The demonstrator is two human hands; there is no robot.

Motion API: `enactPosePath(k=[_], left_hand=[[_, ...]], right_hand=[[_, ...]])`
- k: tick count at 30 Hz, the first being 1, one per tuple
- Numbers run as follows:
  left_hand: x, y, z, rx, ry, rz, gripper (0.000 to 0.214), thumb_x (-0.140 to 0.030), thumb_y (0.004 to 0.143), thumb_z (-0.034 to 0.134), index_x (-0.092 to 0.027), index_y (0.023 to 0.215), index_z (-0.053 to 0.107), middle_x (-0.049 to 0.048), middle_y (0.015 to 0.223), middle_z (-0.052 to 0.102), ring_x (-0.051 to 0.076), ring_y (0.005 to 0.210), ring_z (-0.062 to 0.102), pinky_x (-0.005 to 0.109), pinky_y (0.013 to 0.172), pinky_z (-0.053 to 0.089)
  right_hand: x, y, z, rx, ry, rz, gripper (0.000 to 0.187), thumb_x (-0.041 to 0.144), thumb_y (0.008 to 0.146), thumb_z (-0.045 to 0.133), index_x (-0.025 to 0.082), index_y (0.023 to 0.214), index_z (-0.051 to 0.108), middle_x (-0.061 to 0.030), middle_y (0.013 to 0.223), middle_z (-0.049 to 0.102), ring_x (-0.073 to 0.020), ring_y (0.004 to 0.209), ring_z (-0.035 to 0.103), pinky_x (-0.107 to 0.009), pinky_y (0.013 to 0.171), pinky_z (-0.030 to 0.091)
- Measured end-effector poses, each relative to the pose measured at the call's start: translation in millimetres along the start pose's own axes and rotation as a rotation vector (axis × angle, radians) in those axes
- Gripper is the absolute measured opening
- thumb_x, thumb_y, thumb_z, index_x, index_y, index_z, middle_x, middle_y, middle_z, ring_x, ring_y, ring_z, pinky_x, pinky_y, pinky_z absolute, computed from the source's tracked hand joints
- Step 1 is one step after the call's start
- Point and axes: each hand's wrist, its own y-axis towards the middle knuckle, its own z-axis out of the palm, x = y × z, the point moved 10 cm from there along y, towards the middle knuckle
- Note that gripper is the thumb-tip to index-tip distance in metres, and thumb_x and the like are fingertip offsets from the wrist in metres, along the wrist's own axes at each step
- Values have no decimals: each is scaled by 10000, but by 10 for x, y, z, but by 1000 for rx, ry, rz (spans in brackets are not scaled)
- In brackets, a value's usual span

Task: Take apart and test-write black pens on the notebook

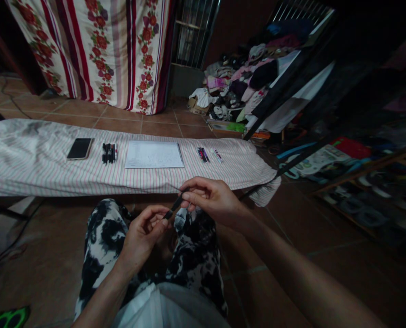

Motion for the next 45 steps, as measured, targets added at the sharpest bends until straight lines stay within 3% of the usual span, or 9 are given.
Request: enactPosePath(k=[6,11,14,24,30,35,40,45], left_hand=[[-24,-3,-2,10,23,32,221,-267,649,698,-174,837,626,-5,715,626,116,662,577,213,624,463],[-20,5,-16,-4,33,36,225,-274,647,700,-171,835,633,3,726,629,114,654,576,213,619,464],[-3,2,-23,-5,15,32,233,-276,653,696,-172,849,624,1,726,627,109,640,573,210,608,461],[-45,-18,17,11,43,48,175,-239,644,689,-179,796,628,-10,699,623,116,658,582,205,619,468],[-56,-18,-6,-10,42,37,199,-249,635,695,-172,806,628,4,732,636,128,690,593,214,636,473],[-80,-19,2,-18,68,30,220,-278,622,696,-159,792,625,8,700,630,132,657,589,225,611,475],[-76,-24,6,-3,94,64,190,-253,642,673,-165,801,617,-2,695,623,126,663,587,216,616,477],[-49,-41,4,23,96,63,160,-231,682,644,-172,826,604,-10,706,622,114,661,591,198,612,469]], right_hand=[[-13,11,-36,2,-112,4,212,357,695,665,170,757,587,21,582,610,-94,527,599,-187,491,465],[45,-7,5,48,-86,0,252,333,737,621,181,936,596,-5,707,658,-124,655,647,-227,599,505],[64,-13,22,72,-86,6,214,301,761,588,185,939,605,-9,723,667,-127,685,652,-242,634,514],[118,-18,-10,89,-419,-85,212,377,773,588,173,772,648,21,552,597,-95,523,574,-182,469,396],[167,-22,22,106,-322,-70,278,317,767,595,194,1017,603,-12,744,675,-122,646,632,-223,581,476],[148,-13,44,144,-295,11,168,217,794,525,168,925,618,-23,721,685,-130,675,656,-230,625,492],[205,-9,26,142,-559,-53,216,353,791,565,152,787,646,6,563,625,-101,532,590,-186,497,380],[268,-8,13,100,-751,-123,316,413,824,513,155,685,631,24,506,564,-69,484,489,-194,478,264]])
